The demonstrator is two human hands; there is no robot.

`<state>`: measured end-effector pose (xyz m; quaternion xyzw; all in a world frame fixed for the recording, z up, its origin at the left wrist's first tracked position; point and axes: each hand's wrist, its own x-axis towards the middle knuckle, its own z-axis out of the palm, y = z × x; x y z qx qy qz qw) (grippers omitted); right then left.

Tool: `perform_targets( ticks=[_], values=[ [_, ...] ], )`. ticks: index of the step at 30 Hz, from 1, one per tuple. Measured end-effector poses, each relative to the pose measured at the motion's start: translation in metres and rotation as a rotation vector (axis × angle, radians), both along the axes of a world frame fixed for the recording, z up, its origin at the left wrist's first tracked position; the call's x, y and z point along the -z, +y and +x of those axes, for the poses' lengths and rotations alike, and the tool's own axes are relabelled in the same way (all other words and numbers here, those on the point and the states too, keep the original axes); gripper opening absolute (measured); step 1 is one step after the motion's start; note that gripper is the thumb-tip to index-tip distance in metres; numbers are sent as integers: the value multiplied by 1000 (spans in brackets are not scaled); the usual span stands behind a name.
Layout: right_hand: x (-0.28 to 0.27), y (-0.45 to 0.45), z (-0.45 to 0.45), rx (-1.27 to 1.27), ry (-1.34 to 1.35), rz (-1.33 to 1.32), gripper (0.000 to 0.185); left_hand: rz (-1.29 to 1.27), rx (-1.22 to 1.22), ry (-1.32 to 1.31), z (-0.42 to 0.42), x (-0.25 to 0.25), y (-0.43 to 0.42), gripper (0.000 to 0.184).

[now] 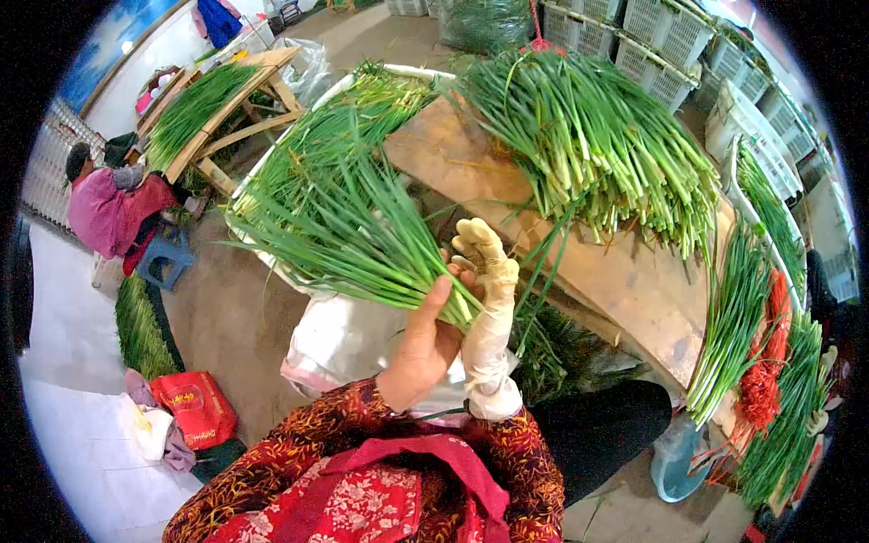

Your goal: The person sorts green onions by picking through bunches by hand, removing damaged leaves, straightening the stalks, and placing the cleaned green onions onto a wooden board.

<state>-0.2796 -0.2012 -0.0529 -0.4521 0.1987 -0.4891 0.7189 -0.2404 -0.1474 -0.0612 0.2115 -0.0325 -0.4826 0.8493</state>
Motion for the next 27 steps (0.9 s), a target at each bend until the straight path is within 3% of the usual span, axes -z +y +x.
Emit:
perform_targets(
  ticks=[3, 5, 7, 9, 10, 11, 15, 19, 25, 27],
  values=[
    [19, 0, -8, -46, 147, 86, 46, 63, 108, 181, -7, 27, 3, 34],
    [34, -4, -13, 16, 294, -13, 45, 54, 166, 255, -10, 40, -1, 37],
    [51, -12, -22, 10, 340, -83, 39, 33, 199, 217, -8, 53, -4, 38],
    [60, -24, -37, 97, 679, -359, 34, 98, 258, 93, -3, 68, -5, 36],
    [40, -18, -42, 153, 682, -315, 29, 116, 259, 54, -2, 71, -3, 34],
    [42, -20, -51, 163, 629, -285, 30, 56, 277, 20, 0, 74, -2, 32],
    [-5, -13, -68, 59, 1017, -848, 52, 96, 264, -75, -3, 66, 0, 31],
    [1, -7, -62, -159, 1344, -976, 62, 152, 290, -135, -6, 48, 3, 42],
    [17, -15, -53, -166, 1344, -917, 58, 162, 233, -225, 1, 62, -2, 38],
    [20, -25, -56, -117, 1079, -1075, 55, 285, 272, -589, 11, 73, 9, 40]
  ],
)
